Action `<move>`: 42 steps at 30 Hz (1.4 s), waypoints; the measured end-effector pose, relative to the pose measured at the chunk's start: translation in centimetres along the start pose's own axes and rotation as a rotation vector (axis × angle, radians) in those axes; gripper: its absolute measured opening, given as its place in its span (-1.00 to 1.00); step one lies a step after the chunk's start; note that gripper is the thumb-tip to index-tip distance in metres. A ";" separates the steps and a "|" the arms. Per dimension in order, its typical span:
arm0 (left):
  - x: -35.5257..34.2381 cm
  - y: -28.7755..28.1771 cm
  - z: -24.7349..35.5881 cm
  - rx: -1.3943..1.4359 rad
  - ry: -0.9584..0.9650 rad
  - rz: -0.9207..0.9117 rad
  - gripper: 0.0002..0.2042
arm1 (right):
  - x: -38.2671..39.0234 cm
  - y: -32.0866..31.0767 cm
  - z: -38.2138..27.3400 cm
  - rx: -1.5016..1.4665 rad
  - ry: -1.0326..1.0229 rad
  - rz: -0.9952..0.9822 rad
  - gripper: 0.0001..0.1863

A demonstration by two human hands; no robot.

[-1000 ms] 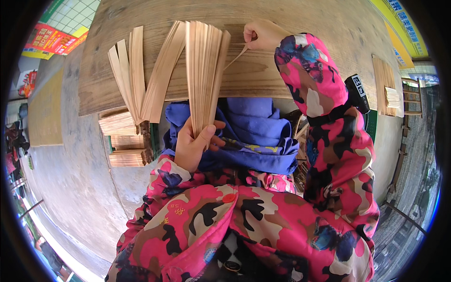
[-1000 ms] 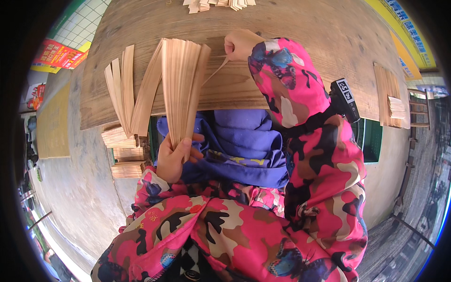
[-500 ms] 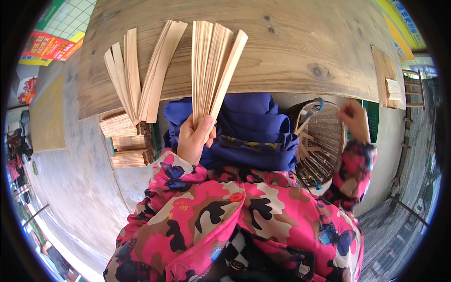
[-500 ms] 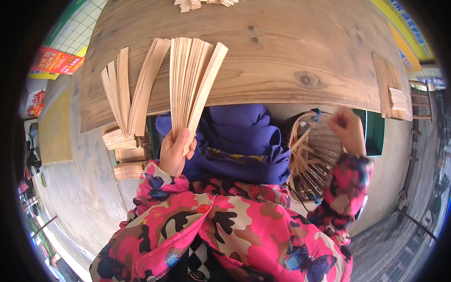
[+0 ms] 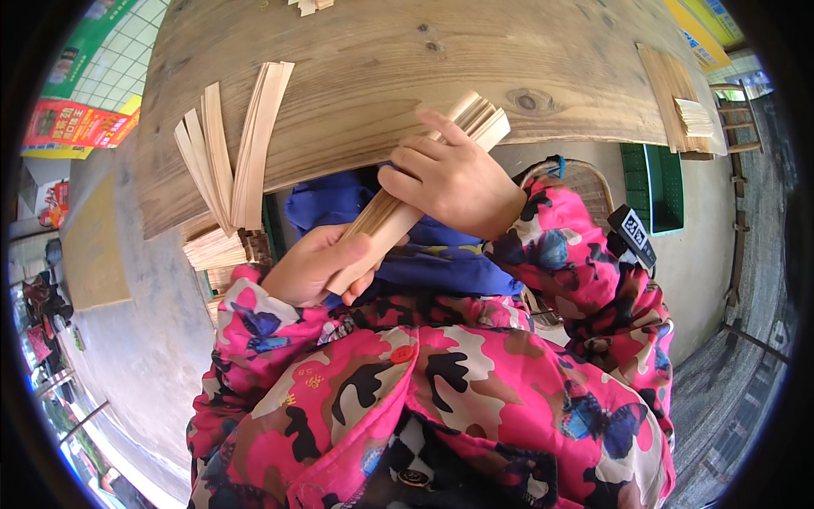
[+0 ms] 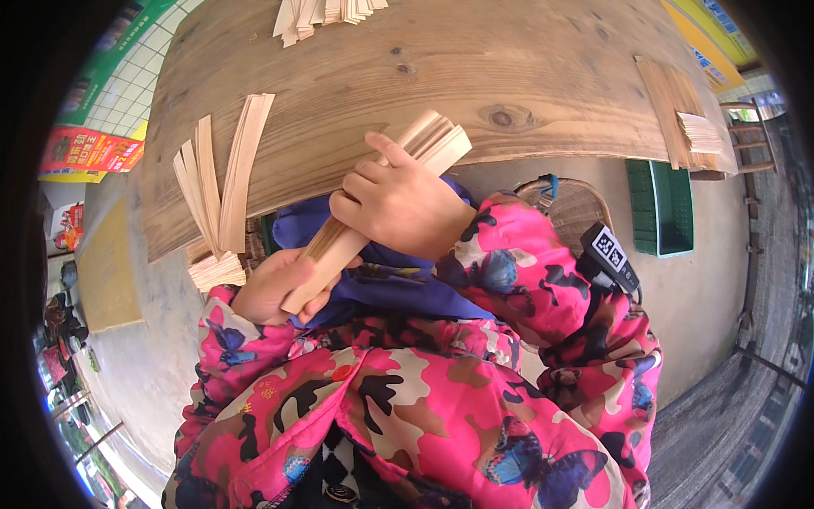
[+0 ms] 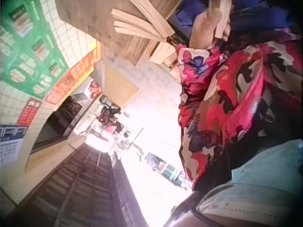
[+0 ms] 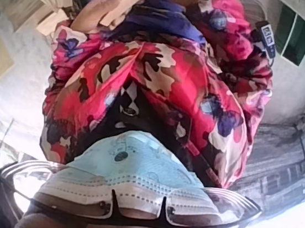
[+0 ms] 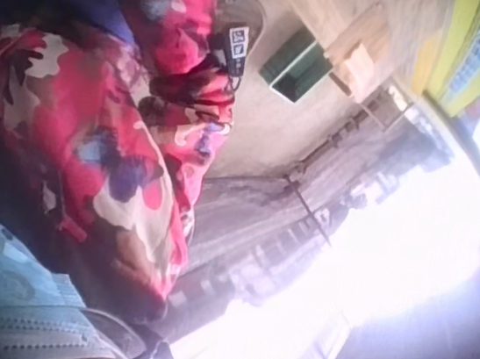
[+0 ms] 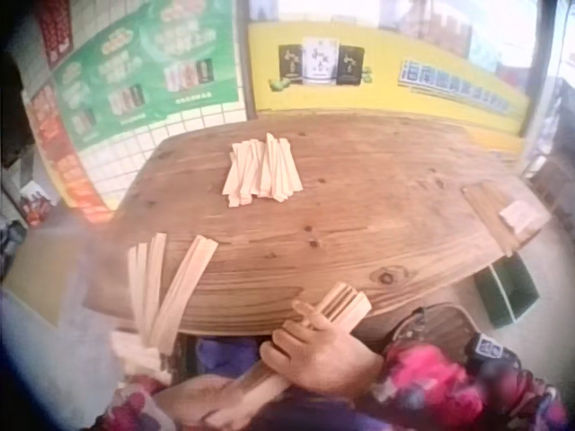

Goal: The person repeatedly picks up thin bamboo strips from a wooden table, fans them out, and places them into a woven basket. The person occasionally gathers more strips from the table and continues the sorting process.

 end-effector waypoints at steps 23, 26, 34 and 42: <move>-5.9 0.9 -6.8 0.130 0.299 0.377 -0.71 | 4.4 8.6 -3.0 -1.796 1.257 0.131 -0.57; -5.7 0.7 -6.1 -0.035 0.355 0.349 -0.69 | 4.2 9.3 -3.4 -1.989 1.234 0.071 -0.60; -5.8 0.1 -5.7 -0.107 0.344 0.605 -0.65 | 2.6 9.9 -4.3 -1.958 1.312 0.121 -0.77; -6.5 -0.2 -6.8 -0.330 0.574 0.761 -0.62 | 2.7 10.9 -5.5 -1.681 1.277 0.440 -0.72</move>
Point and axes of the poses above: each hand's wrist, its own x-axis away from the middle knuckle, its own y-axis out of the palm, z = x × y, the point moved 3 cm from there along -x, towards the middle knuckle, and after that the axes turned 11 degrees about y, right-handed, at the moved point
